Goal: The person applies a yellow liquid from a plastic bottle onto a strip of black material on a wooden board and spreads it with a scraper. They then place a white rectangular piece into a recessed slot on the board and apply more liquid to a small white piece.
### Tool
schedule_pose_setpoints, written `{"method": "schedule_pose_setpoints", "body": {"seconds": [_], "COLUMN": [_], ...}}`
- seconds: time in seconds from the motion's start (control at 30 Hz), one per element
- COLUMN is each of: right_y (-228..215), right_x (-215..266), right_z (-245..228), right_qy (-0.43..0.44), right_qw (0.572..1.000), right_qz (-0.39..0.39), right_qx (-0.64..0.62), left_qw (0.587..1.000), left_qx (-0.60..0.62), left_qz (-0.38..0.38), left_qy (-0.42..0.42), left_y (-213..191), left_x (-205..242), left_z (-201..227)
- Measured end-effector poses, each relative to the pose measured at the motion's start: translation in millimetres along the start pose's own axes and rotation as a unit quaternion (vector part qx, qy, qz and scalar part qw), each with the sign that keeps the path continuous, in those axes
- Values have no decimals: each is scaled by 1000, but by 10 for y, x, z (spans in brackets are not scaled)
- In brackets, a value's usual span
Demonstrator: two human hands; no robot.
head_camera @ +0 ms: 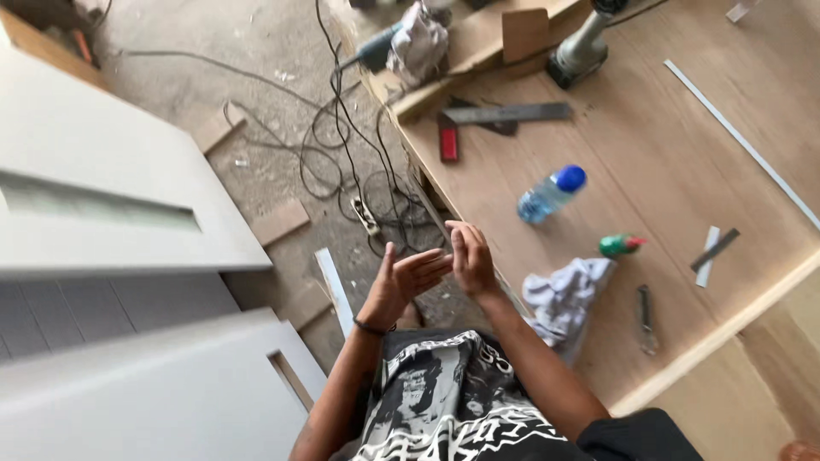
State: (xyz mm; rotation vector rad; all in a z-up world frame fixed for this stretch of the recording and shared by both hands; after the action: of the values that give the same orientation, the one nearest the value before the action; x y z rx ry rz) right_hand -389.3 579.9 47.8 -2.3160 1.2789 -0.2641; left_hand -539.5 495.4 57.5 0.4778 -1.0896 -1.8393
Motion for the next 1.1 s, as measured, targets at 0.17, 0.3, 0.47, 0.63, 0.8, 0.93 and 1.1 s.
{"method": "schedule_pose_setpoints", "body": {"seconds": [0.17,0.3,0.47,0.63,0.8,0.93,1.1], "right_y": [267,379,-17,-170,-278,-675,-1524], "right_x": [-504,-840,-885,-1134,-1753,-2479,-3476], "right_z": [-773,-435,-147,-167,-209,169,632], "right_qy": [-82,-55,154,176,176,119,119], "right_qw": [996,996,985,981,982,987,977], "right_qz": [10,7,83,84,60,102,179], "right_qx": [42,63,-4,-5,-33,-28,4], "left_qw": [998,992,998,990,974,964,958], "left_qx": [41,127,-13,-98,-157,-221,-256], "left_qz": [57,-16,8,98,163,148,123], "left_qy": [-3,-11,-61,-20,-1,-5,-37], "left_y": [-653,-281,-257,-700,-1033,-1034,-1046], "left_x": [-43,-343,-192,-192,-523,-1021,-1717], "left_z": [547,859,1330,1434,1535,1832,2217]}}
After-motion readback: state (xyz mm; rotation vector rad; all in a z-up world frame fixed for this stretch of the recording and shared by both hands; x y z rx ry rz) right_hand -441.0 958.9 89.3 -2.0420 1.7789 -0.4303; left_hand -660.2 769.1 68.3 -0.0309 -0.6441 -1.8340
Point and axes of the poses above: each hand's wrist, its own x-axis away from the middle knuckle, its own y-axis out of the palm, z = x × y, the point moved 3 cm from there along -x, towards the middle knuckle, and after that the axes turned 15 degrees about -z, right-handed, at the moved point
